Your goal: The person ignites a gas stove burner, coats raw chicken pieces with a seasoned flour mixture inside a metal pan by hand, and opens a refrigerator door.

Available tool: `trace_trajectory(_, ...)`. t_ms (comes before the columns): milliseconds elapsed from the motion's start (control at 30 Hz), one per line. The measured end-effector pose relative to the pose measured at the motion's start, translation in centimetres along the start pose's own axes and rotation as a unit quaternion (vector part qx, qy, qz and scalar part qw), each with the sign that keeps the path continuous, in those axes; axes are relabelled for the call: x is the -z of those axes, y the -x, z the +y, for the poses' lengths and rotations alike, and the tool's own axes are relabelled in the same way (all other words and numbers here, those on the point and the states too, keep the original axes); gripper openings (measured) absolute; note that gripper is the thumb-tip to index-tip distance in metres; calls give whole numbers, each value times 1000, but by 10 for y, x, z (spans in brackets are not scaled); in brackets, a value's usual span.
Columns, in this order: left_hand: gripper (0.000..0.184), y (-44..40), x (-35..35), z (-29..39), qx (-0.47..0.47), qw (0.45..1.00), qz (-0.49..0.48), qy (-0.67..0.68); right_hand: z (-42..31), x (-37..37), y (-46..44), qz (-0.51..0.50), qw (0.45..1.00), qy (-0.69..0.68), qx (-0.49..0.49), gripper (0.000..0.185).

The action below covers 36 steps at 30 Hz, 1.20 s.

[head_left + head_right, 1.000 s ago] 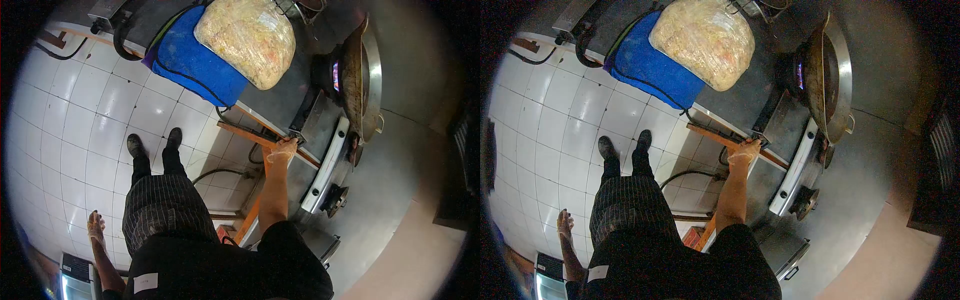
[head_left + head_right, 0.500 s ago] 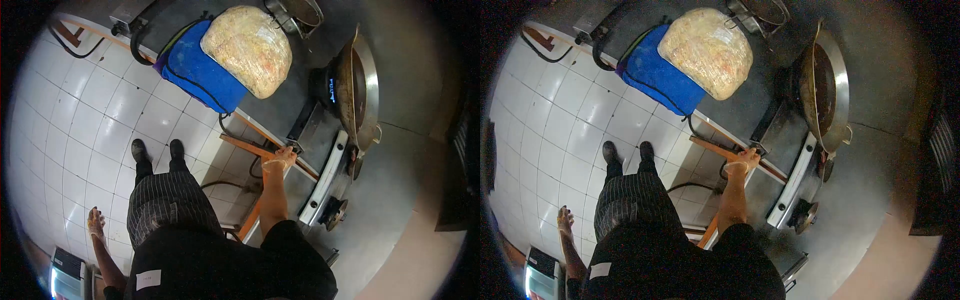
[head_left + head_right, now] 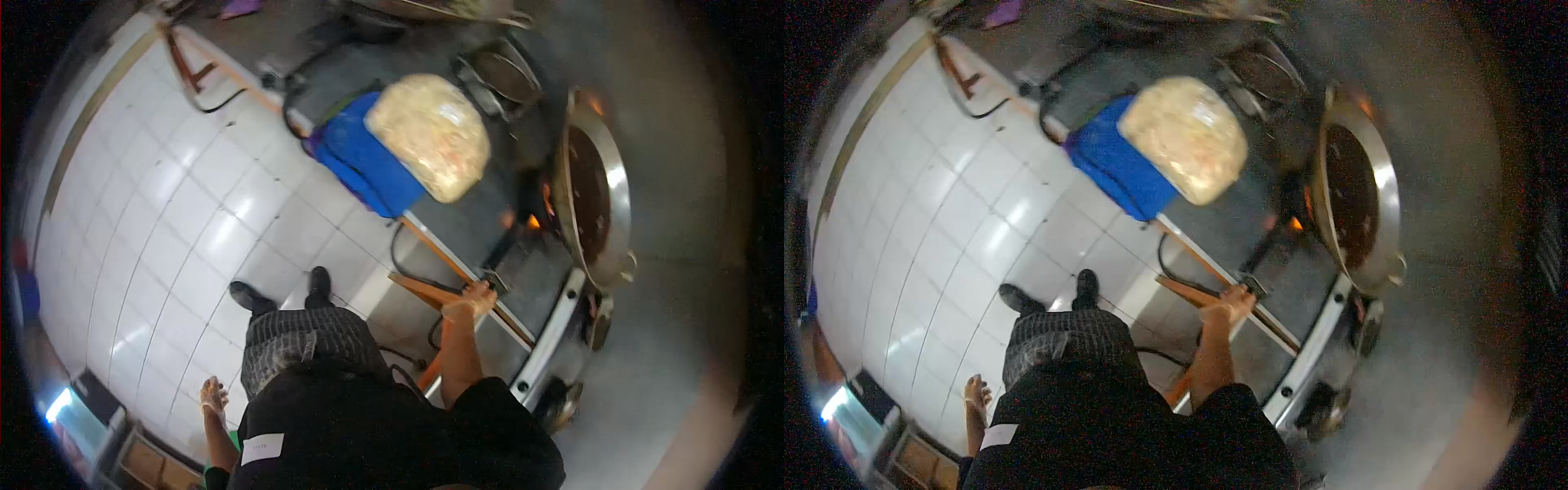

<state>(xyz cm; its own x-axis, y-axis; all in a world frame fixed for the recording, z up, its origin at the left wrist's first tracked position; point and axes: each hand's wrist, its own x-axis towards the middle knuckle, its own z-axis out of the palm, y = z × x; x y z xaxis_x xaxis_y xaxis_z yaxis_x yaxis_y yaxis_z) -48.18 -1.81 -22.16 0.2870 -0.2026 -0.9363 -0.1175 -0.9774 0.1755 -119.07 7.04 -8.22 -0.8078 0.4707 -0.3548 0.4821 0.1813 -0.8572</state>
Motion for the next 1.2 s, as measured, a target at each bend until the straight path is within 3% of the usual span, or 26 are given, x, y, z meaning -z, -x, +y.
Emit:
trace_trajectory(100, 30, -11, 25, -45, -149, 975, -42, 157, 27, 2, 2, -84, 988, 54, 116, 28)
trace_trajectory(167, 20, 18, 21, -40, -179, 980, 14, 91, 46, -5, 28, -201, 968, 54, 138, 31)
trace_trajectory(200, 24, -21, 42, -71, -236, 972, -18, -16, 59, -17, 48, -269, 952, 59, 135, 34)
trace_trajectory(267, 25, 25, 33, -55, -250, 964, 87, -17, 93, -43, 100, -399, 905, 89, 113, 39)
trace_trajectory(300, 34, 23, 37, -50, -243, 953, 159, -84, 109, -57, 132, -454, 879, 111, 96, 41)
trace_trajectory(333, 42, 70, 42, -37, -201, 957, 192, -78, 128, -71, 168, -504, 849, 136, 80, 44)
trace_trajectory(367, 44, 63, 58, -48, -205, 951, 216, -79, 146, -82, 209, -547, 818, 163, 65, 47)
trace_trajectory(500, 42, 73, 137, -102, -157, 974, 164, 12, 221, -92, 353, -650, 708, 275, 19, 59)
trace_trajectory(600, 38, 51, 183, -156, -149, 909, 327, 209, 272, -76, 455, -684, 643, 345, -7, 68)
trace_trajectory(700, 41, 63, 265, -190, -124, 895, 337, 263, 324, -56, 558, -709, 579, 401, -30, 77)
trace_trajectory(733, 46, 71, 314, -199, -135, 935, 231, 234, 344, -43, 597, -723, 551, 416, -38, 81)
trace_trajectory(800, 44, 81, 369, -192, -162, 921, 287, 209, 386, -24, 675, -769, 483, 417, -42, 87)
trace_trajectory(867, 42, 60, 425, -192, -192, 916, 306, 176, 405, 54, 789, -834, 374, 404, -19, 88)
trace_trajectory(967, 42, 9, 505, -204, -210, 900, 328, 198, 463, 113, 914, -891, 231, 391, -18, 87)
trace_trajectory(1067, 44, -21, 583, -227, -133, 907, 334, 220, 524, 162, 1037, -920, 111, 376, 3, 83)
trace_trajectory(1133, 43, -113, 606, -284, -179, 856, 461, 153, 569, 185, 1112, -920, 42, 388, 31, 79)
trace_trajectory(1200, 42, -7, 675, -274, -43, 863, 353, 359, 606, 235, 1202, -910, -26, 408, 71, 70)
